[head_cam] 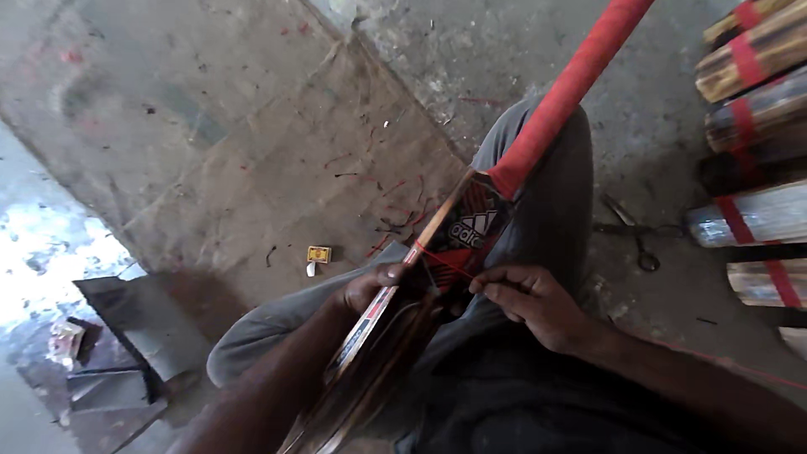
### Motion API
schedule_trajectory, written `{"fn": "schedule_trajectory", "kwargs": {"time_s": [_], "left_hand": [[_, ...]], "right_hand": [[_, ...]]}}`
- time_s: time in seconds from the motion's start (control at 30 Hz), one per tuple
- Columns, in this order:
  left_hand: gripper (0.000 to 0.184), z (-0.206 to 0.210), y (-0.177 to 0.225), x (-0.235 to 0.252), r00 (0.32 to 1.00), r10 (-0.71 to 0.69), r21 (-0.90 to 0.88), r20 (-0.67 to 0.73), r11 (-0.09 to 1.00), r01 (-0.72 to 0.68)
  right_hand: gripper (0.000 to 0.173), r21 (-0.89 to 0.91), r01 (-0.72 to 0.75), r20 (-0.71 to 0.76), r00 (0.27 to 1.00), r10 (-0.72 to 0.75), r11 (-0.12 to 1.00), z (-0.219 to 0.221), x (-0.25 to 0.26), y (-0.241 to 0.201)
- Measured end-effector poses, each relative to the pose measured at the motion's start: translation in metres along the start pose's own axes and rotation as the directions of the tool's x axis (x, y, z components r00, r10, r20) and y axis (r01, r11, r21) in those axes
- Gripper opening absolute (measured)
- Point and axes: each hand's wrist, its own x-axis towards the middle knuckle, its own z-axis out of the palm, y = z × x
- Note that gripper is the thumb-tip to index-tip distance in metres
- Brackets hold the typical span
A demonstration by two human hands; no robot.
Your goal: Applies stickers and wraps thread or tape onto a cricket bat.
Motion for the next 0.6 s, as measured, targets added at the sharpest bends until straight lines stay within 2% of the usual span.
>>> {"fn": "schedule_trajectory", "kwargs": {"time_s": [0.23, 0.37, 0.6], "left_hand": [[0.028, -0.014, 0.000, -0.005, 0.999, 0.029, -0.039, 0.028, 0.999, -0.028], [0.031, -0.019, -0.001, -0.007, 0.998, 0.039, 0.022, 0.049, 0.999, -0.040], [0.031, -0.018, -0.002, -0.005, 0.997, 0.051, -0.020, 0.058, 0.999, -0.050]], "right_hand": [[0.017, -0.052, -0.020, -0.090, 0.996, 0.015, 0.998, -0.005, 0.002, 0.012], [0.018, -0.091, 0.004, -0.143, 0.990, -0.017, 0.996, -0.005, 0.001, 0.012], [0.019, -0.166, -0.002, -0.142, 0.990, -0.022, 0.986, -0.005, -0.001, 0.013]]}}
